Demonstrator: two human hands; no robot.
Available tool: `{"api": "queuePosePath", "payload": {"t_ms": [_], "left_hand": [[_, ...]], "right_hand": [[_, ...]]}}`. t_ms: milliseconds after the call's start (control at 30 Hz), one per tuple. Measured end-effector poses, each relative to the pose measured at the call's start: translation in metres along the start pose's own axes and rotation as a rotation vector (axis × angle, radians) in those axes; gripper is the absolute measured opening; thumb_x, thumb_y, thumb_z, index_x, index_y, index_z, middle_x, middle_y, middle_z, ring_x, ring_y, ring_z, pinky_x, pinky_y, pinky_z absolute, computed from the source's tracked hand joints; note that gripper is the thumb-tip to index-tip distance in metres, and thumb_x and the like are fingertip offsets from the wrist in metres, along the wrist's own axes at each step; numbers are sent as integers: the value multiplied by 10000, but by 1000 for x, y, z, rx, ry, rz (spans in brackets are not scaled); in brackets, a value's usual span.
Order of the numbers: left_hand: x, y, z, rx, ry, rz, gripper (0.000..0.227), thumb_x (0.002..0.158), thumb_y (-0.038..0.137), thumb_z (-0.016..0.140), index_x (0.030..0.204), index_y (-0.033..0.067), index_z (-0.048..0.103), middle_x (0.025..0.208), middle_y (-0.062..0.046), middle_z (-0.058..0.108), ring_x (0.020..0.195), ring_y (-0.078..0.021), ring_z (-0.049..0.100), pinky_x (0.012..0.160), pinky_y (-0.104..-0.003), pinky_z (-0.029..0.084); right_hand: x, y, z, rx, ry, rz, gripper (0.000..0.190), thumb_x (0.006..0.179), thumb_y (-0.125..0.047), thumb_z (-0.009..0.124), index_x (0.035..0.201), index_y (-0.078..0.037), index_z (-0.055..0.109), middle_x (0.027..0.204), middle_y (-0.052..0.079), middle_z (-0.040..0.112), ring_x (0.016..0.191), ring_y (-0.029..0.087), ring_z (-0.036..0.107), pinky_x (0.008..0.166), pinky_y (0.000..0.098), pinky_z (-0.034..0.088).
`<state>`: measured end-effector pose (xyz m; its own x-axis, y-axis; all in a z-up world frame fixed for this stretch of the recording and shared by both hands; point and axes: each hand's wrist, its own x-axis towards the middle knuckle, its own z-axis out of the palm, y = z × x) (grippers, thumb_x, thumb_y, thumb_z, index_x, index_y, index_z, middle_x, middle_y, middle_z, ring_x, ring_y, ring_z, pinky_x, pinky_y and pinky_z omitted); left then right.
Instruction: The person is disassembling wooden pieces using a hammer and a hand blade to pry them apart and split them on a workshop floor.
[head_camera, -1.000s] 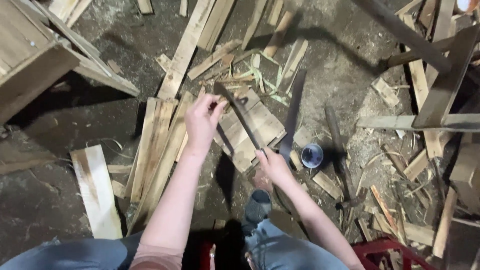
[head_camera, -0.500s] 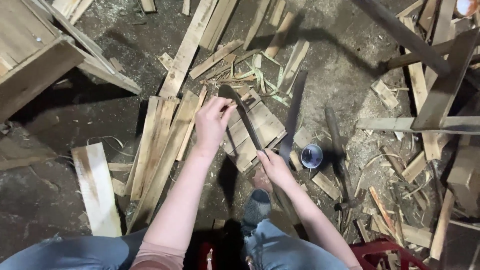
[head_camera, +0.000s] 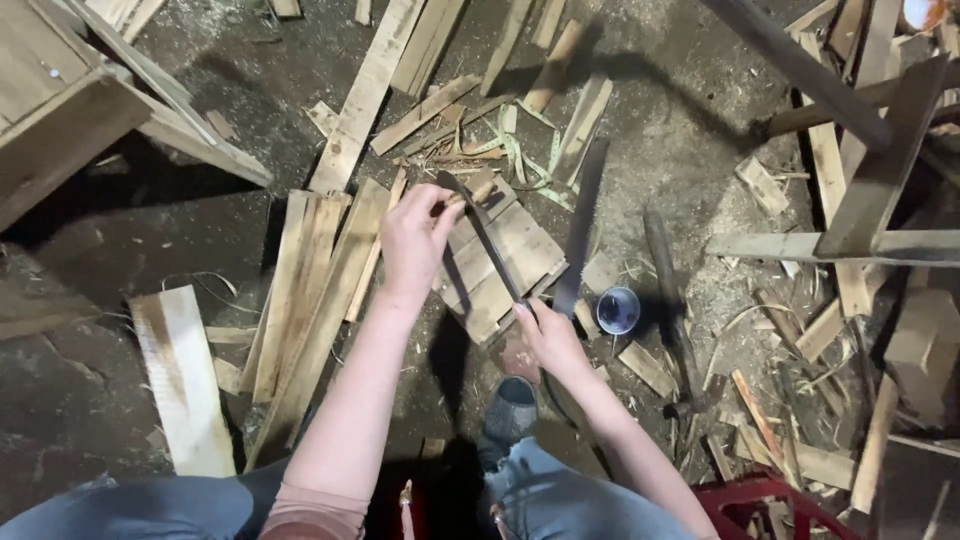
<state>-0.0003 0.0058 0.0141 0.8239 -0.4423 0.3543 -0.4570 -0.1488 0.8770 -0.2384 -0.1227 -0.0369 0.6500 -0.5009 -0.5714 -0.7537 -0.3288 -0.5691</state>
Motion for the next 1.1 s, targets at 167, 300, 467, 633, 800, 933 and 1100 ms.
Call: {"api": "queuePosePath", "payload": {"t_ms": [167, 300, 467, 633, 800, 933, 1100], "left_hand": [[5, -22, -1, 56, 12, 18, 169, 875, 130, 832, 950, 91, 685, 848, -87, 700, 827, -325, 721, 725, -416, 589], [19, 48, -29, 102, 4, 60, 164, 889, 132, 828, 951, 104, 679, 869, -64, 705, 830, -315, 724, 727, -417, 591], [0, -28, 2, 133, -2, 23, 201, 839, 118, 850, 933, 109, 672, 837, -71, 698, 811, -332, 719, 712, -440, 586], [0, -27, 8, 141, -1, 25, 195, 843, 102, 843, 944, 148, 682, 839, -43, 702, 819, -298, 724, 727, -408, 585], [5, -12, 5, 36, -30, 16, 186, 849, 123, 839, 951, 106, 685, 836, -95, 695, 823, -355, 715, 719, -448, 580], [12, -7, -8, 55, -38, 1, 175, 858, 111, 825, 952, 119, 678, 828, -71, 691, 832, -331, 717, 742, -417, 581], [25, 36, -35, 77, -15, -18, 200, 847, 154, 852, 951, 128, 683, 841, -69, 700, 838, -313, 727, 739, -409, 585]], "right_hand": [[-15, -10, 4, 100, -3, -85, 411, 1083, -369, 409, 1095, -13, 613, 742, 209, 680, 717, 362, 652, 704, 486, 540], [-46, -60, -21, 69, 132, -241, 331, 1080, -285, 469, 971, -22, 637, 724, 275, 684, 802, 475, 706, 702, 549, 534], [-53, -59, -19, 100, 255, -347, 260, 1059, -247, 479, 875, -129, 619, 507, 51, 636, 522, 270, 640, 589, 372, 541], [-35, -46, 1, -99, 266, -252, 282, 1042, -349, 506, 1144, -99, 590, 661, 240, 684, 719, 463, 696, 656, 557, 521], [4, -13, 1, 32, -36, -26, 396, 1061, -410, 469, 931, -74, 633, 616, 179, 699, 673, 363, 734, 651, 488, 571], [-21, -34, -5, 124, -4, 17, 349, 1052, -376, 497, 864, -102, 600, 595, 133, 698, 456, 224, 690, 423, 316, 570], [-29, -38, 13, -218, 145, -149, 460, 1053, -440, 464, 1146, -13, 607, 848, 300, 729, 897, 487, 705, 782, 610, 533]]}}
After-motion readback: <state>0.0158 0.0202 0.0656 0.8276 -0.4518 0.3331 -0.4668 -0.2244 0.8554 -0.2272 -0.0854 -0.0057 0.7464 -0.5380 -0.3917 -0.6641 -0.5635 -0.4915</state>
